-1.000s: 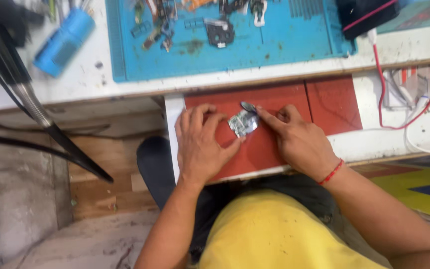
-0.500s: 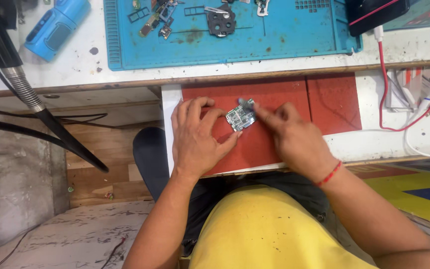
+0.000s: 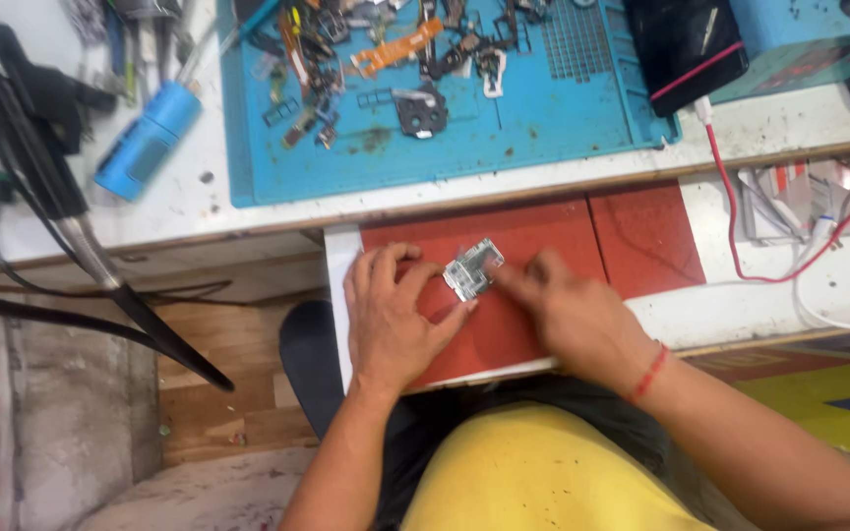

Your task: The person uses a purple pen-like tool to repeatedly rub and clean the surface of a small circuit board placed on a red mat. The person holds the board steady with one hand while scrubbing specific areas with the tool in the other hand.

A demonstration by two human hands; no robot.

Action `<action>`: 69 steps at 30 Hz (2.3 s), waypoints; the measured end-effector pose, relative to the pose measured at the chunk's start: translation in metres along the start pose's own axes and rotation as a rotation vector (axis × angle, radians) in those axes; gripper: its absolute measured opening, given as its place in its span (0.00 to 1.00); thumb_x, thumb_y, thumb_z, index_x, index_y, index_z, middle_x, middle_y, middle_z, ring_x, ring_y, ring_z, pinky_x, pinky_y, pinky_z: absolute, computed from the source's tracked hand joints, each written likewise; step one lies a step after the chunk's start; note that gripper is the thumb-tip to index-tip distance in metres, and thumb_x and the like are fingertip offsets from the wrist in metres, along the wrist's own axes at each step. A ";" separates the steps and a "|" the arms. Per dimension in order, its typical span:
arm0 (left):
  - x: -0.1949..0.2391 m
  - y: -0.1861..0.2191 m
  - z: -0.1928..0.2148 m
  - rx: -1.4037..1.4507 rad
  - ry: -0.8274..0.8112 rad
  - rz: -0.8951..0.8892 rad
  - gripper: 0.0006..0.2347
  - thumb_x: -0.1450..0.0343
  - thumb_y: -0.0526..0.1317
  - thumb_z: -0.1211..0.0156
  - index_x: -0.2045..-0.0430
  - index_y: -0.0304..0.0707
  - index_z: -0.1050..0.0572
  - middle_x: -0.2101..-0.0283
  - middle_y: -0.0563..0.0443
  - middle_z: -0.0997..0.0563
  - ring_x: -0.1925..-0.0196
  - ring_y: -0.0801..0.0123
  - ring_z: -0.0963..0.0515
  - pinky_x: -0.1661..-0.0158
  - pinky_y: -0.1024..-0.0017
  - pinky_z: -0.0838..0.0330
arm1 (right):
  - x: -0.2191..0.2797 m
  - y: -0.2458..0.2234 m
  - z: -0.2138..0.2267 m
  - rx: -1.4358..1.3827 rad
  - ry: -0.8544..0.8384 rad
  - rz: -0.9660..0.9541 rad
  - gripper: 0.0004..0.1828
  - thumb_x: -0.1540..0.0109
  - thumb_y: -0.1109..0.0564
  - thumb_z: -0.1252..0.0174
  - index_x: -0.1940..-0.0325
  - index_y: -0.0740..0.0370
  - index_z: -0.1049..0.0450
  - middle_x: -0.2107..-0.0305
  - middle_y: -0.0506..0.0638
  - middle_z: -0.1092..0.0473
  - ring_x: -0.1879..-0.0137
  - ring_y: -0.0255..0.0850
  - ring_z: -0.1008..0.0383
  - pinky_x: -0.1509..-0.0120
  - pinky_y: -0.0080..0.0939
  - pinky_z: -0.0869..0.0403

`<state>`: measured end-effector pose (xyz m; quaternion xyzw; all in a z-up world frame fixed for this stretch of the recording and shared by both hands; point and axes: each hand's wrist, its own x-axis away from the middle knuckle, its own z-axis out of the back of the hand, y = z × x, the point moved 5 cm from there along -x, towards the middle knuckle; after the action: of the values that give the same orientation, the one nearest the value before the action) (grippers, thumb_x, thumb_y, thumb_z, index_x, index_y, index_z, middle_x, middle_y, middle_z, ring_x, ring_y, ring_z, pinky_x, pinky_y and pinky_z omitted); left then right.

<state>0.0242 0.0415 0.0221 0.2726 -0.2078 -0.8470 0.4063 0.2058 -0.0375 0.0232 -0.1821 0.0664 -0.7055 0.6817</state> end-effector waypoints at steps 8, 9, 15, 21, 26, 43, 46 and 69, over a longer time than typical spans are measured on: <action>-0.002 0.001 0.000 -0.002 -0.007 0.012 0.18 0.45 0.48 0.22 0.67 0.43 0.18 0.50 0.50 0.25 0.43 0.55 0.31 0.40 0.53 0.40 | 0.007 -0.006 -0.010 0.038 -0.140 0.066 0.42 0.43 0.63 0.53 0.24 0.38 0.37 0.59 0.54 0.31 0.70 0.52 0.22 0.66 0.53 0.23; -0.003 0.000 0.001 -0.004 -0.006 0.015 0.18 0.44 0.48 0.22 0.67 0.43 0.18 0.50 0.50 0.25 0.44 0.55 0.31 0.40 0.53 0.40 | 0.005 -0.006 -0.007 0.016 -0.080 0.064 0.40 0.42 0.63 0.52 0.26 0.39 0.36 0.59 0.55 0.31 0.70 0.53 0.23 0.66 0.53 0.23; -0.004 0.001 0.002 -0.005 -0.010 0.023 0.17 0.44 0.48 0.22 0.66 0.43 0.18 0.49 0.50 0.25 0.43 0.54 0.31 0.40 0.55 0.40 | 0.001 -0.004 0.000 -0.001 -0.072 -0.020 0.39 0.42 0.64 0.52 0.25 0.41 0.39 0.55 0.57 0.31 0.69 0.57 0.23 0.65 0.54 0.23; -0.004 -0.001 -0.001 0.018 -0.006 0.043 0.18 0.45 0.48 0.21 0.68 0.41 0.19 0.49 0.51 0.25 0.42 0.54 0.31 0.39 0.55 0.41 | 0.020 -0.006 0.001 0.002 -0.229 -0.054 0.47 0.46 0.65 0.52 0.21 0.42 0.43 0.55 0.58 0.32 0.66 0.57 0.22 0.62 0.54 0.22; -0.003 -0.005 -0.004 0.019 -0.014 0.049 0.19 0.45 0.47 0.21 0.65 0.41 0.20 0.50 0.51 0.25 0.42 0.55 0.31 0.38 0.54 0.42 | -0.005 -0.017 -0.012 0.036 -0.055 -0.022 0.38 0.41 0.65 0.54 0.26 0.42 0.40 0.50 0.60 0.32 0.71 0.56 0.22 0.65 0.56 0.23; -0.005 -0.004 -0.001 -0.002 -0.042 0.063 0.18 0.45 0.49 0.21 0.67 0.44 0.18 0.50 0.52 0.25 0.44 0.57 0.32 0.39 0.54 0.42 | 0.009 -0.013 -0.004 -0.013 -0.166 0.000 0.44 0.44 0.66 0.53 0.23 0.42 0.41 0.56 0.57 0.32 0.67 0.57 0.23 0.63 0.55 0.24; -0.002 -0.003 -0.004 0.015 -0.040 0.046 0.18 0.45 0.49 0.21 0.67 0.44 0.18 0.50 0.53 0.25 0.43 0.57 0.32 0.38 0.54 0.42 | 0.021 -0.010 -0.001 -0.039 -0.244 -0.038 0.49 0.48 0.67 0.52 0.21 0.44 0.44 0.56 0.59 0.33 0.66 0.58 0.23 0.62 0.55 0.23; -0.003 -0.001 -0.005 0.009 -0.043 0.065 0.18 0.45 0.49 0.21 0.67 0.44 0.18 0.49 0.52 0.25 0.43 0.56 0.31 0.38 0.54 0.42 | -0.001 0.006 -0.003 0.041 -0.015 0.056 0.40 0.43 0.64 0.51 0.26 0.43 0.36 0.55 0.58 0.31 0.71 0.55 0.24 0.69 0.53 0.23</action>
<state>0.0278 0.0437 0.0182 0.2494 -0.2292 -0.8381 0.4276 0.2106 -0.0378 0.0179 -0.1716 0.0519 -0.6860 0.7052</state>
